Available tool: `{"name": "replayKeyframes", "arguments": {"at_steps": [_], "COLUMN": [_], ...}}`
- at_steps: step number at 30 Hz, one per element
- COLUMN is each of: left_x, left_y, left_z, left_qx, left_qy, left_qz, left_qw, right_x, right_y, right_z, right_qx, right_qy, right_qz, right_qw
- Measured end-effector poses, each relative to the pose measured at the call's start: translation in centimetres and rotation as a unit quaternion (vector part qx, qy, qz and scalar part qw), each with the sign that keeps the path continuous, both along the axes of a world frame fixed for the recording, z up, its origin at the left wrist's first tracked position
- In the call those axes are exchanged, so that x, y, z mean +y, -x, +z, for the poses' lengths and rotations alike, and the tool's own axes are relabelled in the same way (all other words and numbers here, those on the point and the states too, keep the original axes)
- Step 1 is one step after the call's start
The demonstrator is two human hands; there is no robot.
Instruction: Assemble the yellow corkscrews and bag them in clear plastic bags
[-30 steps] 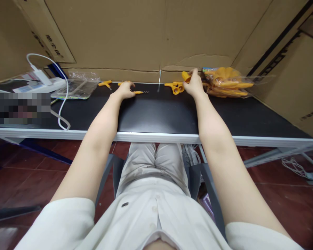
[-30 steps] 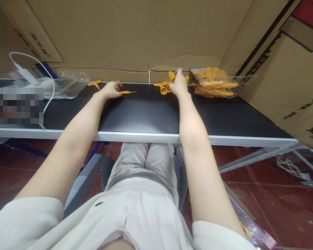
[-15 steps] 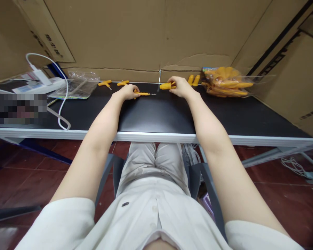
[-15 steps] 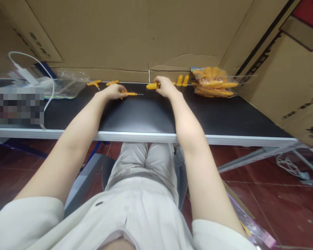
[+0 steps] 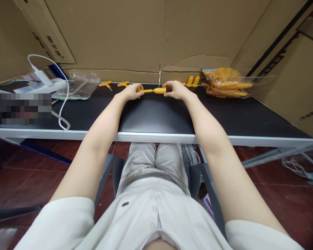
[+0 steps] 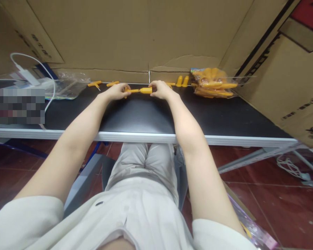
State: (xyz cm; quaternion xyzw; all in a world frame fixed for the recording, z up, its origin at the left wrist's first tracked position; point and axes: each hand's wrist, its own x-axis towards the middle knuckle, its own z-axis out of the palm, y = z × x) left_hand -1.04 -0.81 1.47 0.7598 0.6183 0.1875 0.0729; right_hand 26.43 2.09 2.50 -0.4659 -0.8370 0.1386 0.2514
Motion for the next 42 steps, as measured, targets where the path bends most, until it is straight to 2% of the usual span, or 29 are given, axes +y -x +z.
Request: {"name": "replayKeyframes", "arguments": {"at_steps": [7, 11, 16, 21, 26, 29, 32, 42], "left_x": [-1.2, -1.3, -1.3, -1.3, -1.1, -0.8, -0.6, -0.1], "left_y": [-1.3, -1.2, -1.0, -1.1, -1.4, -1.4, -1.3, -1.4], "left_z": [0.8, 0.9, 0.9, 0.9, 0.6, 0.4, 0.3, -0.2], "left_qx": [-0.020, -0.034, -0.033, -0.035, -0.031, -0.028, -0.033, -0.066], "left_qy": [-0.040, -0.060, -0.063, -0.064, -0.048, -0.044, -0.053, -0.078], "left_qz": [-0.023, -0.010, 0.011, 0.012, 0.002, 0.007, 0.000, -0.003], "left_qw": [0.999, 0.998, 0.997, 0.997, 0.998, 0.999, 0.998, 0.995], "right_x": [-0.6, -1.2, -2.2, -2.1, -2.0, -2.3, -2.6, -2.6], "right_y": [0.6, 0.6, 0.7, 1.1, 1.3, 1.1, 0.8, 1.2], "right_z": [0.6, 1.0, 1.5, 1.0, 0.6, 0.7, 1.0, 1.4], "right_qx": [0.055, 0.115, 0.205, 0.274, 0.301, 0.306, 0.297, 0.254], "right_qy": [0.049, 0.091, 0.176, 0.252, 0.312, 0.337, 0.347, 0.320], "right_qz": [-0.017, -0.018, -0.007, -0.008, -0.045, -0.026, -0.009, -0.026], "right_qw": [0.997, 0.989, 0.963, 0.928, 0.900, 0.890, 0.889, 0.912]}}
